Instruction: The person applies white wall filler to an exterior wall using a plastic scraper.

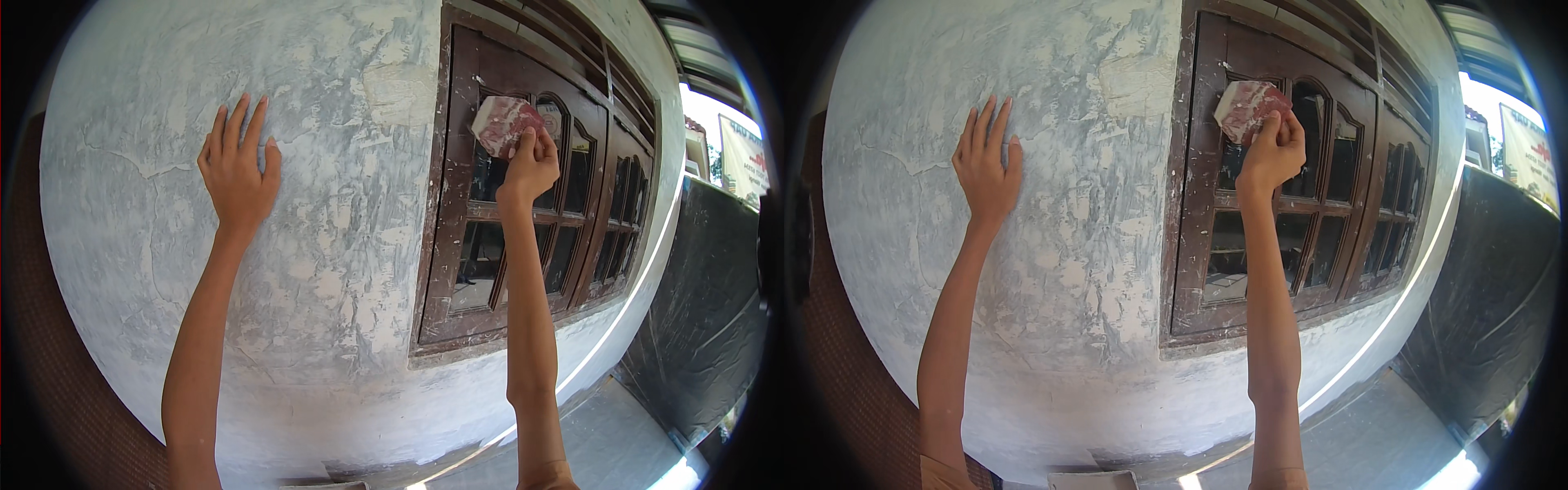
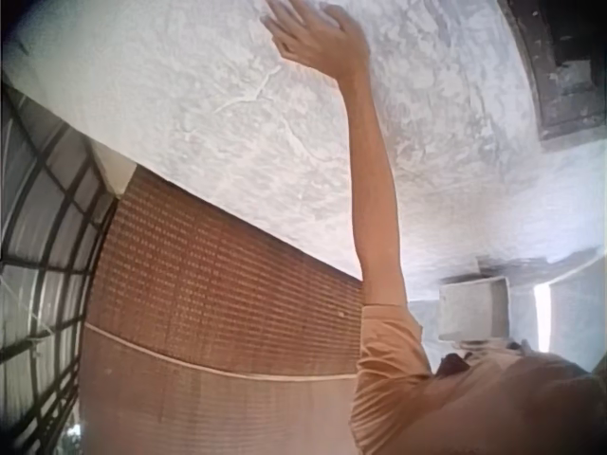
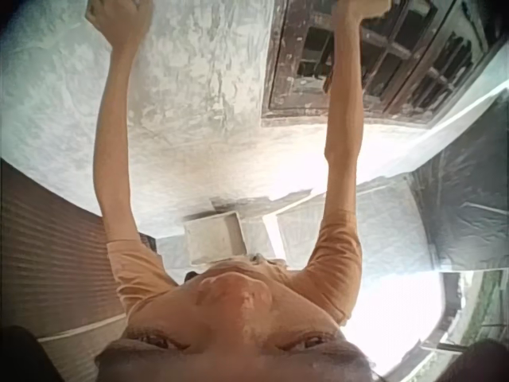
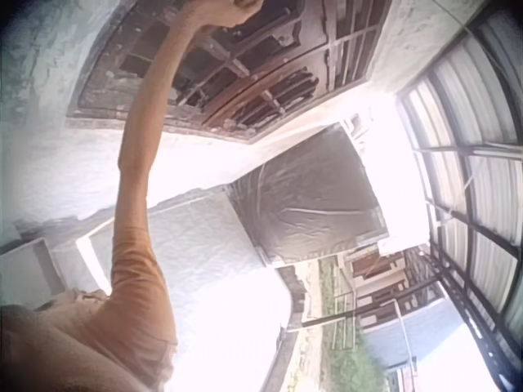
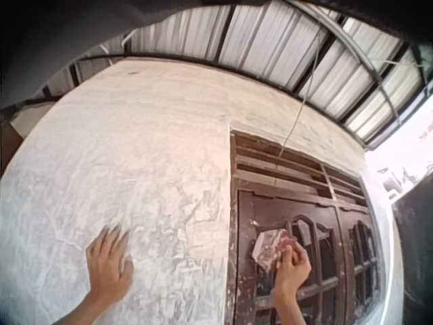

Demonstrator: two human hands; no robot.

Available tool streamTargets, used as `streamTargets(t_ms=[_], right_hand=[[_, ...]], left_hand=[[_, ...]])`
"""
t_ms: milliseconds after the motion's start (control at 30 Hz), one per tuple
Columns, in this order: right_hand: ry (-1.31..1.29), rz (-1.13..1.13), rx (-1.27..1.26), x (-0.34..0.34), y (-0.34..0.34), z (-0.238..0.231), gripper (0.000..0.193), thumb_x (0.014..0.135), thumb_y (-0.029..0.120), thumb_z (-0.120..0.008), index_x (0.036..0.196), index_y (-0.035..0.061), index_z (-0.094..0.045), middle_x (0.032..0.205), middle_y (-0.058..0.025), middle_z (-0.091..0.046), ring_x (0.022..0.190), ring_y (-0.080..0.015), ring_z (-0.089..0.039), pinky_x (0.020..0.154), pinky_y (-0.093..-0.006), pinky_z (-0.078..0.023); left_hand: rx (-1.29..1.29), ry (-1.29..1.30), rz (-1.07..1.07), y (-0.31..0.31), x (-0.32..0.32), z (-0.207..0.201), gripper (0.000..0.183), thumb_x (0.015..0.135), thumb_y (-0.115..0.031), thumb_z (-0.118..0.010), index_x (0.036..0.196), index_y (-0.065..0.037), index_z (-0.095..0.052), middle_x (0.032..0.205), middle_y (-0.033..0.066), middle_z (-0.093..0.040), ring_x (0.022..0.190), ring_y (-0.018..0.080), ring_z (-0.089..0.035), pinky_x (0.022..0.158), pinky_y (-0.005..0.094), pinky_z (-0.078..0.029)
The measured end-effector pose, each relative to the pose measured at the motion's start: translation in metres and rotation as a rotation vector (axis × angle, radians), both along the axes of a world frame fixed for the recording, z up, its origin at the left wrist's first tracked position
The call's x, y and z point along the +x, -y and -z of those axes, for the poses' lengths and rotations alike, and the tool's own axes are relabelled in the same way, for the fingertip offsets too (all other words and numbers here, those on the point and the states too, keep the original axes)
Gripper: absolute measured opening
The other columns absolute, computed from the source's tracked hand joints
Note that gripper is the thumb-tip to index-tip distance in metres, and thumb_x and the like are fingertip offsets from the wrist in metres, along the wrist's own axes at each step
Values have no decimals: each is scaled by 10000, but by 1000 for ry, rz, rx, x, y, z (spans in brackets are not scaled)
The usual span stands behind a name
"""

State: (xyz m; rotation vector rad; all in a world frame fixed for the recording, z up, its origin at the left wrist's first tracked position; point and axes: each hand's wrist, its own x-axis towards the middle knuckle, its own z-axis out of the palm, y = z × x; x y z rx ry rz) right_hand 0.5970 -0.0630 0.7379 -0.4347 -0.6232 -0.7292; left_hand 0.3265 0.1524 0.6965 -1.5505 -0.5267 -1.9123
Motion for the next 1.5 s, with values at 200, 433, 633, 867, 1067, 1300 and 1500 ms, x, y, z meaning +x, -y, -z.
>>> streamTargets(t_ms=[200, 433, 633, 867, 1067, 1300, 1500], right_hand=[[155, -235, -223, -39, -13, 2, 242, 936, 101, -655, 1124, -51, -636, 820, -10, -686, 663, -25, -543, 549, -192, -435], [231, -142, -410, -48, -44, -12, 278, 922, 131, -669, 1129, -53, -656, 799, -37, -701, 655, -44, -561, 588, -202, -466], [124, -92, -130, -38, -25, -20, 289, 924, 121, -657, 1137, -73, -635, 848, -62, -721, 679, -56, -590, 623, -208, -495], [201, 16, -329, -58, -39, -18, 273, 901, 114, -676, 1096, -78, -662, 840, -85, -731, 715, -74, -630, 647, -225, -497], [15, -87, 42, -19, -13, -17, 283, 919, 121, -661, 1124, -73, -644, 845, -70, -727, 694, -65, -619, 624, -216, -485], [330, 83, -403, -42, -41, -22, 232, 938, 84, -625, 1090, -91, -629, 839, -70, -714, 687, -76, -620, 633, -213, -495], [146, -92, -155, -46, -18, -20, 238, 920, 111, -648, 1085, -62, -646, 854, -81, -729, 716, -93, -627, 689, -233, -513]], left_hand=[[2, -2, -21, -2, -2, 1, 516, 936, -215, -512, 1450, -250, -480, 1527, -9, -415, 1422, 271, -333, 1114, 454, -236], [20, -6, 0, -1, 0, -1, 516, 932, -211, -519, 1446, -245, -486, 1525, -3, -419, 1419, 273, -338, 1110, 455, -239], [5, -5, -11, -1, 0, 1, 518, 928, -205, -522, 1443, -242, -490, 1519, 3, -426, 1417, 273, -339, 1110, 457, -237], [11, -10, 17, -3, -4, 2, 519, 924, -205, -527, 1441, -241, -492, 1519, 6, -425, 1419, 270, -332, 1115, 456, -225], [4, -11, 12, 0, 2, 0, 517, 929, -207, -521, 1444, -241, -488, 1520, 3, -422, 1422, 268, -326, 1117, 453, -217], [19, -1, -16, 0, -4, 1, 515, 902, -217, -552, 1417, -220, -525, 1496, 19, -456, 1409, 274, -349, 1107, 453, -246], [26, -5, -30, 2, 2, 0, 511, 903, -211, -552, 1413, -218, -529, 1492, 22, -462, 1410, 274, -348, 1106, 448, -248]])
